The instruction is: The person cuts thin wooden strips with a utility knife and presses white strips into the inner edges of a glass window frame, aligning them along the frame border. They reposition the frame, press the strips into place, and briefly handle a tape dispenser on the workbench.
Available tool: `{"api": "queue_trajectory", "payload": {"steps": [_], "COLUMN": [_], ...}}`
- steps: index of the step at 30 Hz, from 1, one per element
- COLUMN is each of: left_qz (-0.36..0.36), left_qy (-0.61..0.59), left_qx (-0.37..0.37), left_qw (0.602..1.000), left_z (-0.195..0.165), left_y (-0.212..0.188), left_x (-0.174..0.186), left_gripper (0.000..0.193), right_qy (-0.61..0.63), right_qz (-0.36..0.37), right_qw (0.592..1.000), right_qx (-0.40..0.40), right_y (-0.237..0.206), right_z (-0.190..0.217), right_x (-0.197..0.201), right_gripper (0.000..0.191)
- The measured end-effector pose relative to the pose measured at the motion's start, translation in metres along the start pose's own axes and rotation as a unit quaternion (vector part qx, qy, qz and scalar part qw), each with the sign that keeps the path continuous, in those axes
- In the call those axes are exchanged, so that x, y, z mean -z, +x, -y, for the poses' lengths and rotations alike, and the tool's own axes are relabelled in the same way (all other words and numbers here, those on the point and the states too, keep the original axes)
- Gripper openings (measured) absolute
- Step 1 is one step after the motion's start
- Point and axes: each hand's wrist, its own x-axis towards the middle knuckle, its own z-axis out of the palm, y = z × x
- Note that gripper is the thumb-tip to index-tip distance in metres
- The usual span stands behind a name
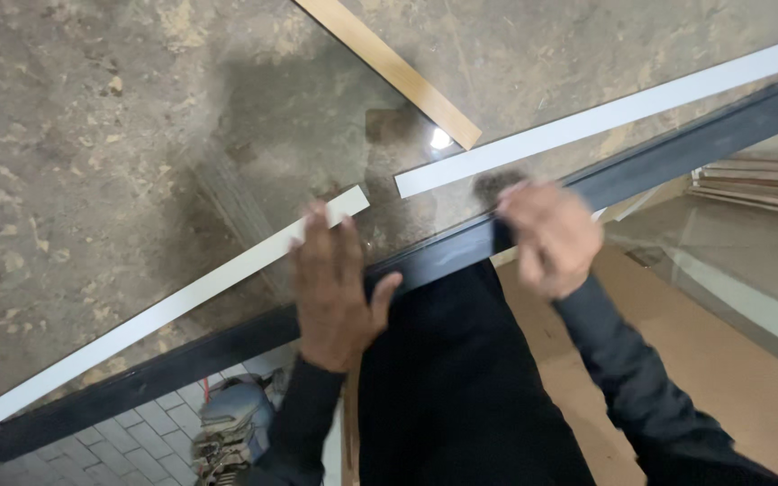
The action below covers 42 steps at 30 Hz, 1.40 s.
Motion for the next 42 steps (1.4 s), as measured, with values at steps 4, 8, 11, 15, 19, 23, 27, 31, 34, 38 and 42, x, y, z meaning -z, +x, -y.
{"api": "queue_trajectory", "payload": {"steps": [4, 8, 11, 15, 19, 23, 27, 31, 34, 38, 42], "left_qz": [0.003, -0.005, 0.004, 0.016, 0.018, -0.040, -0.114, -0.095, -0.029, -0.051, -0.070], "left_qy": [-0.041, -0.066, -0.073, -0.098, -0.115, -0.061, -0.047, -0.030, -0.026, -0.041, -0.044], "left_qx": [-0.001, 0.021, 0.034, 0.037, 0.045, 0.083, 0.079, 0.065, 0.063, 0.103, 0.118], "left_qw": [0.999, 0.998, 0.997, 0.994, 0.992, 0.994, 0.989, 0.993, 0.997, 0.993, 0.990], "left_z": [-0.018, -0.025, -0.026, -0.027, -0.029, -0.008, 0.019, 0.022, 0.013, 0.002, -0.009], "left_y": [-0.025, -0.038, -0.040, -0.041, -0.036, -0.040, -0.039, -0.033, -0.032, -0.042, -0.052], "left_x": [-0.005, -0.005, -0.004, 0.002, 0.008, 0.023, 0.035, 0.034, 0.028, 0.021, 0.014], "left_gripper": [0.065, 0.064, 0.068, 0.074, 0.077, 0.077, 0.078, 0.081, 0.084, 0.083, 0.084], "right_qy": [-0.064, -0.124, -0.201, -0.126, -0.011, 0.060, 0.006, -0.110, -0.104, -0.109, -0.113], "right_qz": [0.258, 0.295, 0.299, 0.254, 0.280, 0.310, 0.208, 0.173, 0.213, 0.232, 0.235], "right_qw": [0.962, 0.946, 0.932, 0.958, 0.959, 0.948, 0.978, 0.979, 0.970, 0.964, 0.962], "right_qx": [0.060, 0.050, 0.030, -0.053, 0.046, 0.032, -0.033, 0.008, 0.049, 0.074, 0.075], "right_y": [-0.020, -0.033, -0.033, -0.023, -0.011, -0.005, 0.003, 0.015, 0.013, 0.005, 0.000], "right_z": [0.032, -0.002, -0.036, -0.009, 0.066, 0.067, 0.021, -0.008, -0.014, -0.016, -0.015], "right_x": [-0.010, -0.008, 0.024, 0.034, -0.027, -0.030, 0.006, 0.016, 0.013, 0.014, 0.018], "right_gripper": [0.070, 0.087, 0.096, 0.097, 0.092, 0.083, 0.066, 0.076, 0.086, 0.097, 0.094]}}
